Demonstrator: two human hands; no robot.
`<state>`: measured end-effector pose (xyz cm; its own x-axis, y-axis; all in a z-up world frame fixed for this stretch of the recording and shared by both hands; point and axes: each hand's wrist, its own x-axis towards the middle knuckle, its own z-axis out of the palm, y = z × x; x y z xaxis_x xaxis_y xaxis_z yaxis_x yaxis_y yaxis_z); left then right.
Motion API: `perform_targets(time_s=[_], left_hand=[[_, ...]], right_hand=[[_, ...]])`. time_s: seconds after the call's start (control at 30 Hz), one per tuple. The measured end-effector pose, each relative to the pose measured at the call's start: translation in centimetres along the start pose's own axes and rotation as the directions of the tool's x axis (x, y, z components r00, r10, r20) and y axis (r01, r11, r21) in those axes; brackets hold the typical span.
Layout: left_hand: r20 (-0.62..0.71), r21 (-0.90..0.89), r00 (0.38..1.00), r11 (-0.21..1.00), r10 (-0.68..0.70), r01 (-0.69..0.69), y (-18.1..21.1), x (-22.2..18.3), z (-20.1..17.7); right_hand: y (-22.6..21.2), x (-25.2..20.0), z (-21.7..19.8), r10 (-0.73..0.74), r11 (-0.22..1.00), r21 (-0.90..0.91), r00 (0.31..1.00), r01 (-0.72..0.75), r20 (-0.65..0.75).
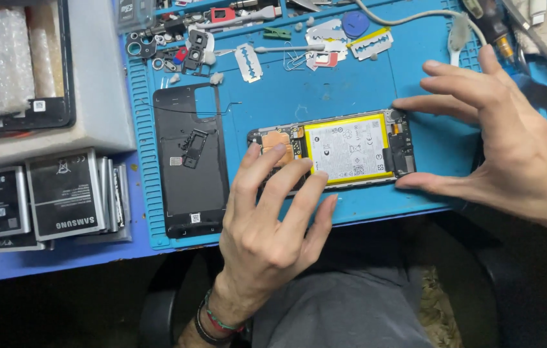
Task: Disassembling a smartphone by removing the internal frame and unscrewing components from the motherboard area.
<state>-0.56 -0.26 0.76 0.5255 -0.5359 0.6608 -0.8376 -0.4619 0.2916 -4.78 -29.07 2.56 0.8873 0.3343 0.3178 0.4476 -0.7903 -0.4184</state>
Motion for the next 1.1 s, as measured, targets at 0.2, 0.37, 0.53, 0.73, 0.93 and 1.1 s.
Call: perform_targets(time_s=[0.2, 0.37, 0.53, 0.73, 0.93, 1.1], left_hand=[[0.119, 0.029, 0.993, 1.0, -0.002, -0.001, 0.5, 0.8, -0.1], [0.112, -0.009, 0.993, 0.999, 0.036, -0.035, 1.6, 0.8, 0.8], [0.105, 0.039, 0.98, 0.984, 0.167, -0.172, 2.7, 1.1, 2.3], [0.111, 0.128, 0.975, 0.97, 0.191, -0.205, 2.9, 1.4, 3.8], [0.077, 0.201, 0.978, 0.958, 0.194, -0.206, 2.5, 0.8, 3.8], [0.068, 0.166, 0.982, 0.968, 0.179, -0.188, 2.6, 1.1, 3.7]], right_hand=[[0.6, -0.6, 0.0, -0.017, 0.991, -0.134, 1.0, 0.018, 0.011], [0.7, -2.0, -1.4, -0.089, 0.966, -0.241, 0.996, 0.088, 0.005], [-0.4, -3.0, 0.0, -0.179, 0.928, -0.342, 0.982, 0.15, -0.054], [0.0, -2.8, 0.3, -0.244, 0.918, -0.315, 0.969, 0.241, 0.031], [0.1, -2.8, 0.3, -0.269, 0.902, -0.344, 0.963, 0.261, 0.025], [-0.3, -2.7, 0.5, -0.26, 0.911, -0.334, 0.966, 0.241, -0.011]])
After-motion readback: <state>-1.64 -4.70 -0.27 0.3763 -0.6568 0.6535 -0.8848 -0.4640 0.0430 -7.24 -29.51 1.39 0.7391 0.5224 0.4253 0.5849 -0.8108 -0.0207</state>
